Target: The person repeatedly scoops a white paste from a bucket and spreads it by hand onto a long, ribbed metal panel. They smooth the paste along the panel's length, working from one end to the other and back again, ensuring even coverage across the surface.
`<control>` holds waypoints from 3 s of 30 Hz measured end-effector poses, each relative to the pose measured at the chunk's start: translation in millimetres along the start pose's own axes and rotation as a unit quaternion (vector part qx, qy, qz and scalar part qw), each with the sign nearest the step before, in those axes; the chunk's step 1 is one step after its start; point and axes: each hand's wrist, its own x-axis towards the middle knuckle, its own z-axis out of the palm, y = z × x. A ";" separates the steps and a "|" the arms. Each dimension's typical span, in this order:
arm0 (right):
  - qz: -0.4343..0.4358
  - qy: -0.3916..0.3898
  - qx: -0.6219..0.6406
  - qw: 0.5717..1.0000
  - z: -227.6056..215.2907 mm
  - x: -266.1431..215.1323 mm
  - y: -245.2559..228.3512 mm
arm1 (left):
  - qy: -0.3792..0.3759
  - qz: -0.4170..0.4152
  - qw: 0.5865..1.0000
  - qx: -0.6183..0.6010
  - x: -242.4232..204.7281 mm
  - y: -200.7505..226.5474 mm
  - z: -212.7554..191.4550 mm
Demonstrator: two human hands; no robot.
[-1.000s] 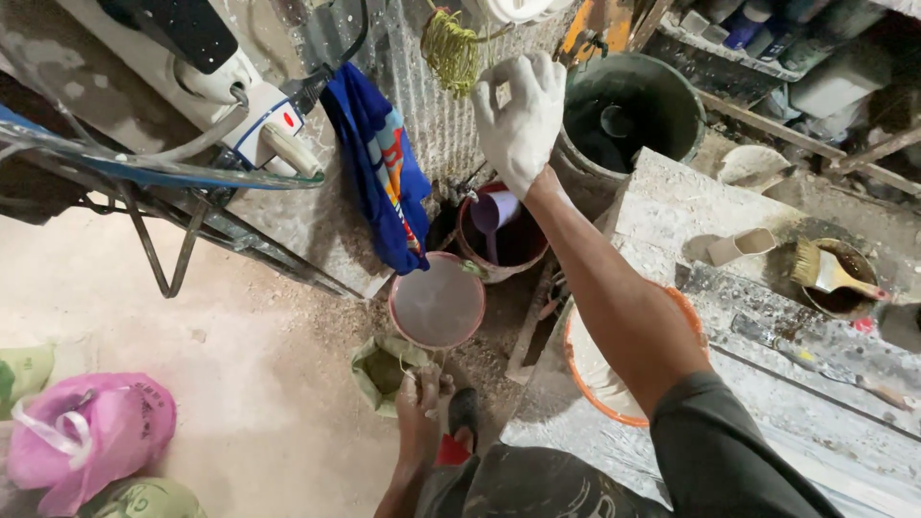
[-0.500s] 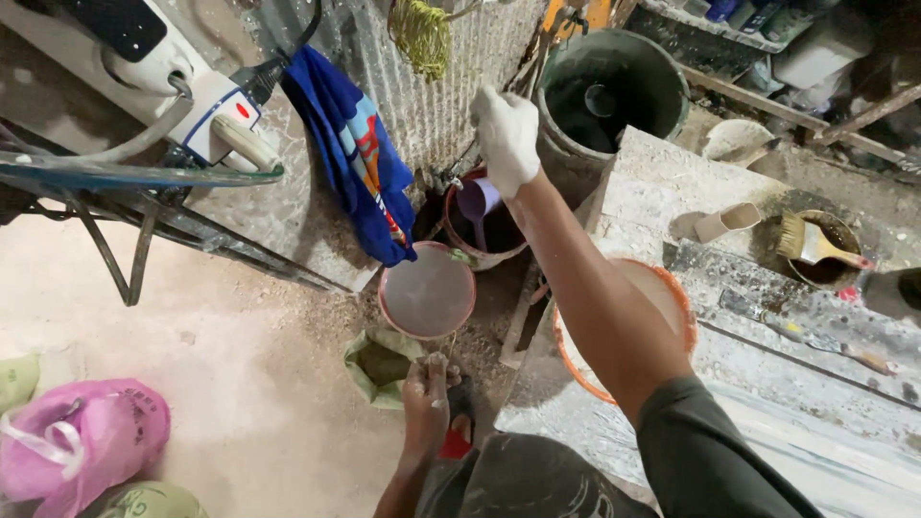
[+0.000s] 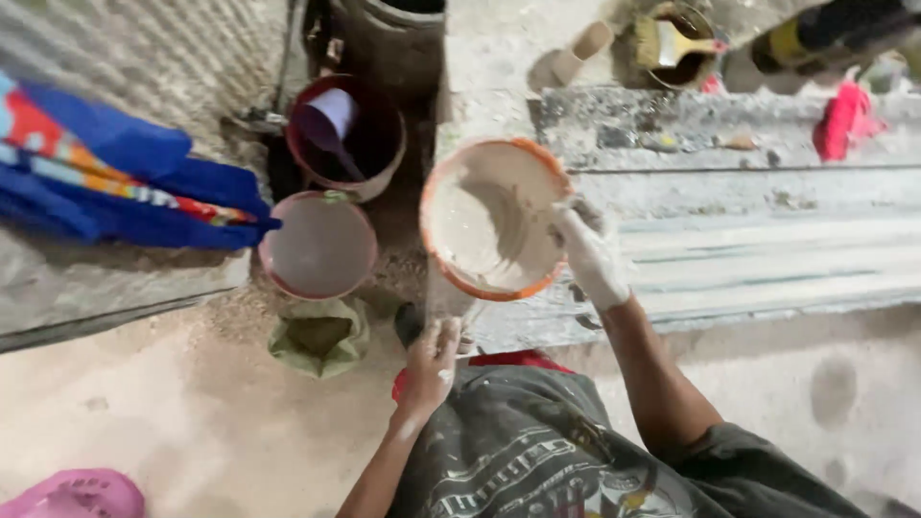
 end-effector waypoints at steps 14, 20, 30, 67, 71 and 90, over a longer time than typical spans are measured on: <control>0.147 0.341 0.024 0.928 -307.3 -86.2 154.9 | -0.312 0.321 0.767 0.460 311.6 -144.6 394.0; 0.154 0.268 0.118 0.944 -338.8 -54.6 184.0 | -0.152 0.128 0.810 0.552 307.1 -74.3 381.5; 0.162 0.118 -0.133 0.971 -382.5 49.4 214.5 | -0.258 -0.027 0.886 0.385 325.5 -84.7 309.7; -0.163 -0.349 -0.634 0.671 -216.1 39.6 120.6 | 0.111 0.023 0.984 0.135 113.4 -108.8 319.3; -0.103 -0.326 -0.669 0.660 -193.3 94.0 142.0 | 0.151 0.072 0.959 0.231 188.2 -151.4 300.3; -0.090 -0.390 -0.501 0.767 -165.1 121.9 187.5 | 0.265 0.122 0.896 0.335 201.1 -163.6 244.3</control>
